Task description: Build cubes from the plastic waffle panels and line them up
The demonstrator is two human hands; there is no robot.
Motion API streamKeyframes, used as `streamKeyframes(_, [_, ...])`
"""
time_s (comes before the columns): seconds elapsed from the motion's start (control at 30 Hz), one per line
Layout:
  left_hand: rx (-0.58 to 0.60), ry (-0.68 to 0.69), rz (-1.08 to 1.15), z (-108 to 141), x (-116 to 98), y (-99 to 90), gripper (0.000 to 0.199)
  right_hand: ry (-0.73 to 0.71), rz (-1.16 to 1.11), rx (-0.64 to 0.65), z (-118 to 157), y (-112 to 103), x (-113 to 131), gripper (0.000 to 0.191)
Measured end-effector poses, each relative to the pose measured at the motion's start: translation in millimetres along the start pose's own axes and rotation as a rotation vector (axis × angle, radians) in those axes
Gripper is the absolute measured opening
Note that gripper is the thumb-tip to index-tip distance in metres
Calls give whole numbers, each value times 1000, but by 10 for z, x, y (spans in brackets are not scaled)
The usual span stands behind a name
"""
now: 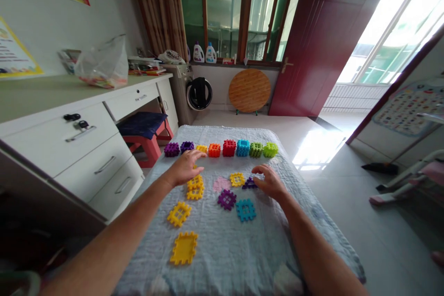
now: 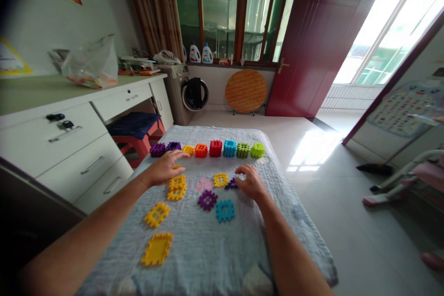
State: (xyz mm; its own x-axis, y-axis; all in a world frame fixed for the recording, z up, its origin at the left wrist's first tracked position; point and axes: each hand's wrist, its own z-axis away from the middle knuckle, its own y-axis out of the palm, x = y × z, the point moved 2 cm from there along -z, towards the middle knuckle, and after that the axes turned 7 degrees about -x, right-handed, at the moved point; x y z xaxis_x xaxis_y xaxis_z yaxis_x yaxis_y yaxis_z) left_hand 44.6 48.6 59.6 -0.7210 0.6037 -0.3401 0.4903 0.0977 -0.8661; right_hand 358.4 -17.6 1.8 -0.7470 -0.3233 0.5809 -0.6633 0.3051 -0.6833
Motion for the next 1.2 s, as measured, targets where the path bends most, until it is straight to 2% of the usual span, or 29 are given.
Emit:
streamKeyframes(0.1, [-44, -100, 6, 395, 53, -13, 37, -96, 19, 106, 31, 48, 270, 8])
streamKeyframes(0.13, [-71, -139, -7, 501, 89, 6, 36, -137, 26, 144, 51, 85, 379, 11])
streamKeyframes(0.2, [-144, -208, -46, 667, 181, 69, 35, -232, 48, 213, 100, 178, 593, 30])
streamKeyframes(0.3, [-246, -291, -134, 816, 340, 190, 33, -342, 118, 283, 177, 306, 820, 53])
streamKeyframes(0.4, [-267, -327, -179, 878, 463, 285, 35, -363, 169, 309, 224, 367, 898, 52])
streamKeyframes(0.53, [-242, -314, -108, 899, 498, 316, 37, -344, 122, 261, 232, 363, 869, 47])
streamKeyframes(0.67, [-196, -283, 44, 890, 399, 301, 35, -295, 50, 148, 195, 345, 770, 56])
streamKeyframes(0.77, [-156, -292, 148, 880, 302, 290, 38, -262, 9, 90, 168, 362, 696, 55])
streamKeyframes(0.93, [-98, -324, 265, 873, 223, 270, 41, -286, -89, 117, 166, 444, 684, 62])
streamKeyframes(1.03, [-160, -288, 208, 875, 228, 239, 40, -272, -117, 67, 141, 429, 682, 61])
streamKeyframes(1.13, [-277, -254, 66, 865, 192, 180, 37, -197, -105, -78, 73, 327, 577, 48])
streamKeyframes(1.2, [-298, -199, 13, 830, 90, 145, 35, -128, -105, -167, 22, 242, 439, 39])
